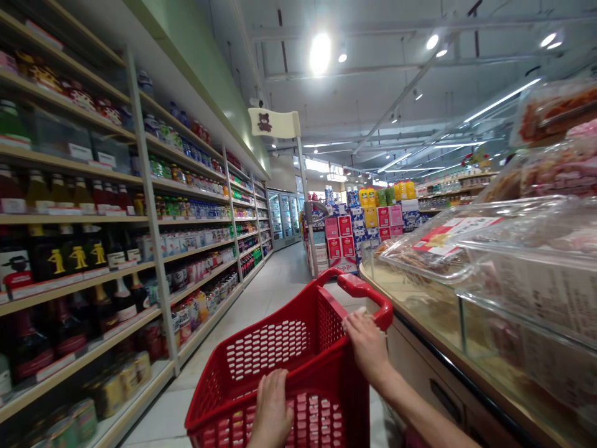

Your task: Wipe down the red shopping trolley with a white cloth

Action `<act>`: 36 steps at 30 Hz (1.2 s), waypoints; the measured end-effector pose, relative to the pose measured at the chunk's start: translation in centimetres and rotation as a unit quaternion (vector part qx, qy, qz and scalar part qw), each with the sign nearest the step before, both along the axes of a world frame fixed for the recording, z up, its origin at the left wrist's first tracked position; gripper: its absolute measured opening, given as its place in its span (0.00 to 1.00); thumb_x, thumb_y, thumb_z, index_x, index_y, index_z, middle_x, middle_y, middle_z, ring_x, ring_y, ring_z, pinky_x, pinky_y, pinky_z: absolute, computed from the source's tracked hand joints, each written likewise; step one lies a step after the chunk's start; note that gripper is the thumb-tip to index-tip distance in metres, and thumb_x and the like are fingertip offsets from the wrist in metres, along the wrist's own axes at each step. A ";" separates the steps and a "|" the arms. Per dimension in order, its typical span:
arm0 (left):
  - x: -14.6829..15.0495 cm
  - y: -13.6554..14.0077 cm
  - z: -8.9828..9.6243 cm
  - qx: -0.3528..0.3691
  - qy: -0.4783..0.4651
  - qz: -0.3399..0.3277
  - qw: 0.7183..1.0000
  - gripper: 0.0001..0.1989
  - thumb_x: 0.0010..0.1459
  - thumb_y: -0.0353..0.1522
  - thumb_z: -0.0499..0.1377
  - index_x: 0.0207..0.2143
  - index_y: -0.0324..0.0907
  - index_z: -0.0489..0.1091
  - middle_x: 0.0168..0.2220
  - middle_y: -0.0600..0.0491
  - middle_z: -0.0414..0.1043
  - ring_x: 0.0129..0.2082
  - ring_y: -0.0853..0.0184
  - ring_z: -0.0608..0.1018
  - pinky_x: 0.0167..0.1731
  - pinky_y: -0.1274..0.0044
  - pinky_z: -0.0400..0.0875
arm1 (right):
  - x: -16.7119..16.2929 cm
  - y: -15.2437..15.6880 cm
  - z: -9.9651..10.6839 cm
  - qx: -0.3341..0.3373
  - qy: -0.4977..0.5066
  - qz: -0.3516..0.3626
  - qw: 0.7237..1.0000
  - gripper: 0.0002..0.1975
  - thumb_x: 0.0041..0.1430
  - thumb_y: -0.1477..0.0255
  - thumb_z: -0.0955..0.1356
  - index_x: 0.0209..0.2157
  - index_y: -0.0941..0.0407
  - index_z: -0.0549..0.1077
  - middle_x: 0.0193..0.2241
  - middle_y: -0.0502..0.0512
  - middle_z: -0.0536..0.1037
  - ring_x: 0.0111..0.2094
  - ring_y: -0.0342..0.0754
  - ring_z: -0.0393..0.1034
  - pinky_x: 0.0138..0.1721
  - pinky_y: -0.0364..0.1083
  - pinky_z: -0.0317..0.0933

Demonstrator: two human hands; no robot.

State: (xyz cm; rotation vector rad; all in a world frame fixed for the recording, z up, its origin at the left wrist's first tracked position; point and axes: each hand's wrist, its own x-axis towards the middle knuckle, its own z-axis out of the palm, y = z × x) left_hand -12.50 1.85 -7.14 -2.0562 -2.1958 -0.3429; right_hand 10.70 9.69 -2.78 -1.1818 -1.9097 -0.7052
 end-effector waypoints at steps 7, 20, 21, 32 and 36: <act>-0.7 0.3 -0.6 -0.004 0.003 -0.018 1.000 0.34 0.40 0.23 0.48 0.55 0.35 0.51 0.56 0.51 0.54 0.56 0.65 0.53 0.56 0.73 0.39 | -0.8 0.0 -0.7 0.016 -0.042 0.058 0.997 0.20 0.52 0.83 0.57 0.44 0.55 0.69 0.45 0.53 0.70 0.49 0.49 0.60 0.52 0.50 0.50; -0.7 -0.7 0.5 -0.025 0.026 -0.016 0.999 0.36 0.40 0.22 0.46 0.57 0.37 0.47 0.59 0.53 0.44 0.59 0.67 0.46 0.57 0.69 0.35 | -2.8 -0.9 -1.5 -0.017 -0.039 0.101 0.994 0.21 0.53 0.83 0.57 0.46 0.56 0.68 0.46 0.53 0.70 0.50 0.48 0.59 0.52 0.50 0.51; -1.0 -1.0 0.4 -0.015 0.027 -0.006 0.999 0.36 0.40 0.22 0.46 0.57 0.38 0.46 0.60 0.53 0.43 0.59 0.66 0.45 0.57 0.68 0.35 | -1.3 -0.8 -0.9 -0.014 -0.034 0.089 0.995 0.22 0.52 0.83 0.56 0.46 0.56 0.67 0.47 0.54 0.69 0.50 0.48 0.59 0.52 0.51 0.51; -2.6 -2.6 0.4 -0.034 0.036 0.009 0.999 0.40 0.38 0.23 0.46 0.57 0.40 0.43 0.60 0.55 0.39 0.59 0.66 0.42 0.56 0.67 0.35 | -8.2 -1.9 -4.3 -0.006 -0.071 0.141 0.987 0.16 0.55 0.78 0.60 0.44 0.54 0.69 0.46 0.53 0.70 0.50 0.48 0.60 0.51 0.50 0.53; -4.9 -3.3 -0.4 -0.014 0.045 0.058 0.997 0.38 0.38 0.23 0.46 0.57 0.40 0.45 0.60 0.53 0.40 0.59 0.65 0.43 0.56 0.65 0.37 | -5.8 -1.4 -2.9 -0.021 -0.068 0.125 0.990 0.18 0.55 0.80 0.59 0.46 0.55 0.67 0.47 0.53 0.69 0.51 0.49 0.58 0.52 0.52 0.52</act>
